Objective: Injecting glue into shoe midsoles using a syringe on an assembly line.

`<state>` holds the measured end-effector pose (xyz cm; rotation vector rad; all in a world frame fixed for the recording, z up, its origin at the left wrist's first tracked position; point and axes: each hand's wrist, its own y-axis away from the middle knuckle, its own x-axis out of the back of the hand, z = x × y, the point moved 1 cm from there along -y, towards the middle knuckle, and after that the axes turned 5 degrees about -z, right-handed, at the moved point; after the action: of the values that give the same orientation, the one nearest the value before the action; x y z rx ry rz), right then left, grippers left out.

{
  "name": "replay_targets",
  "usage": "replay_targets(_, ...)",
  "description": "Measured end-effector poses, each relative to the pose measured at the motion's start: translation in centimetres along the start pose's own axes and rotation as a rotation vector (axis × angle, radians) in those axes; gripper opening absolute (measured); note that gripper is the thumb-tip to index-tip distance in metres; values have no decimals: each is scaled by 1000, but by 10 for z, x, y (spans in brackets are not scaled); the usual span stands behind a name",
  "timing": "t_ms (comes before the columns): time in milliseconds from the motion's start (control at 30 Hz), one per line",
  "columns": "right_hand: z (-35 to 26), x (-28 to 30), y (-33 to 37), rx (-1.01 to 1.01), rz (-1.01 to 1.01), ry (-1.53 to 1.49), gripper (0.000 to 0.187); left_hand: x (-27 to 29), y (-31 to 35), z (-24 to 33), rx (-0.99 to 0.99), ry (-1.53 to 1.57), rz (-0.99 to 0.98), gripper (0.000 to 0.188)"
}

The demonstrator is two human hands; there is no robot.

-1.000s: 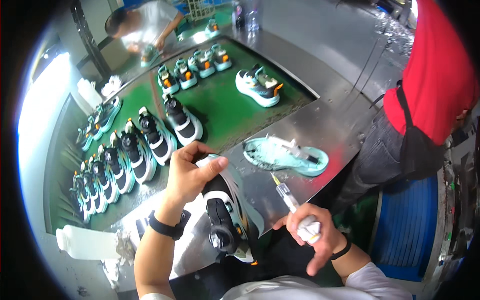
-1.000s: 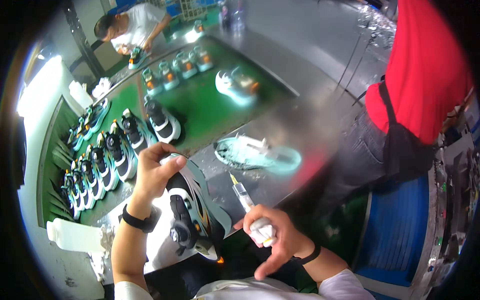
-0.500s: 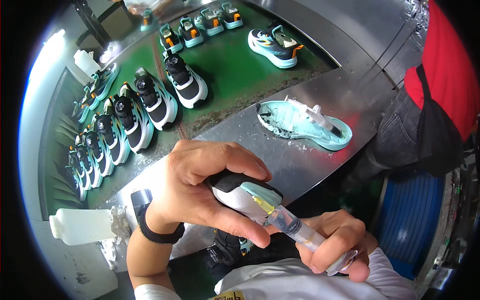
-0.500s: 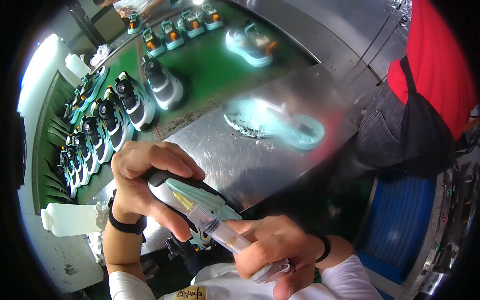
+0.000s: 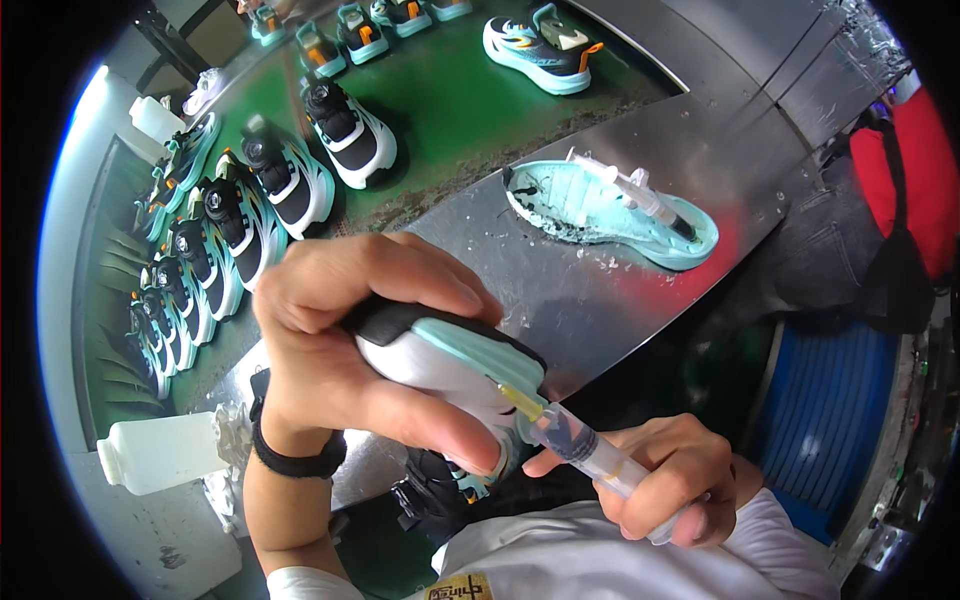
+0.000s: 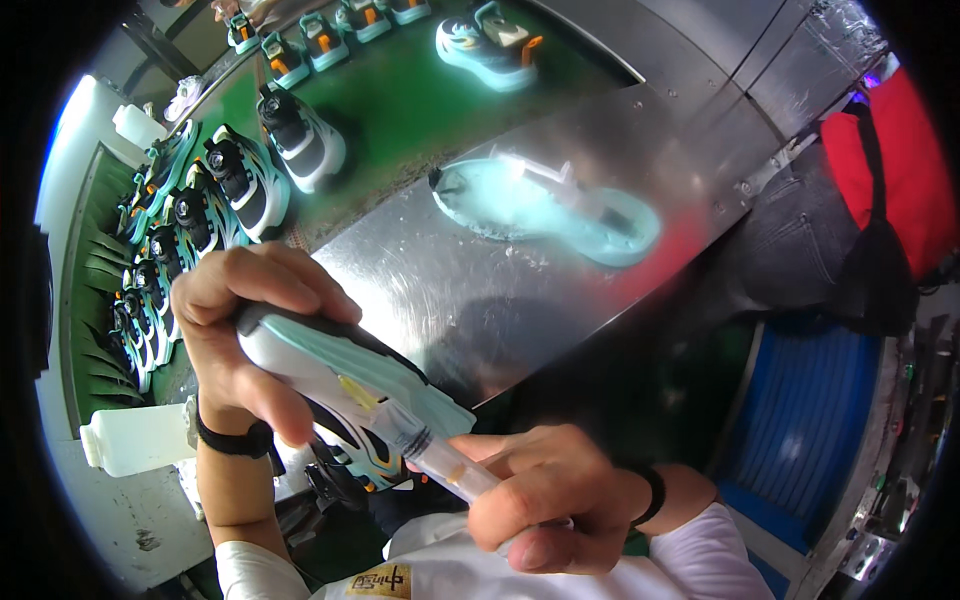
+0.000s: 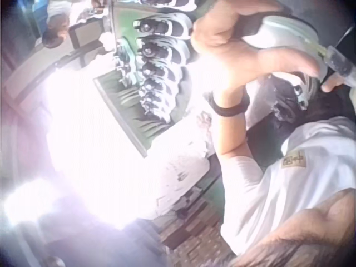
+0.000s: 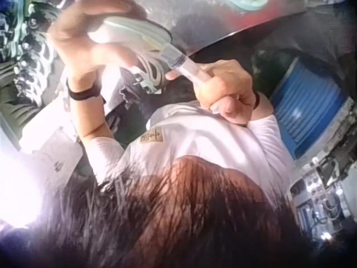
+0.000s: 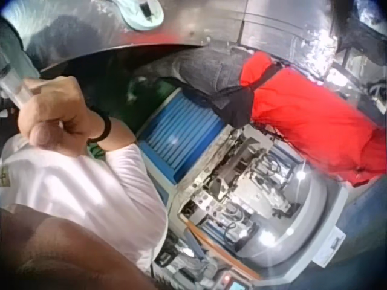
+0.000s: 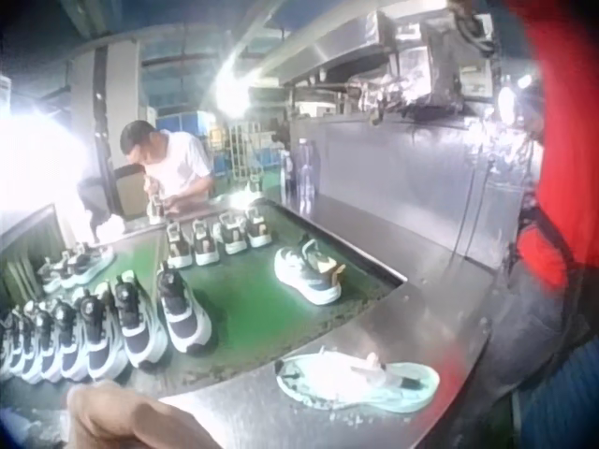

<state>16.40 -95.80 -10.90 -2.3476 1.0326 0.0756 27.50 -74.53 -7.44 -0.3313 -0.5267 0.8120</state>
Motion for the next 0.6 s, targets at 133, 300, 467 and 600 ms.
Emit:
replay_targets(133,20,1,7,-17,58,-72,38,4,10,-14,103,78,146,74)
replay_targets(300,38,3,7,-21,94,-128,36,9,17,-25,238,39,310,70)
replay_targets(467,48,5,8,-47,100,-160,35,15,24,-36,262,25,358,70)
replay_targets(600,53,6,8,-49,106,-171,33,18,30,-43,253,20,376,71)
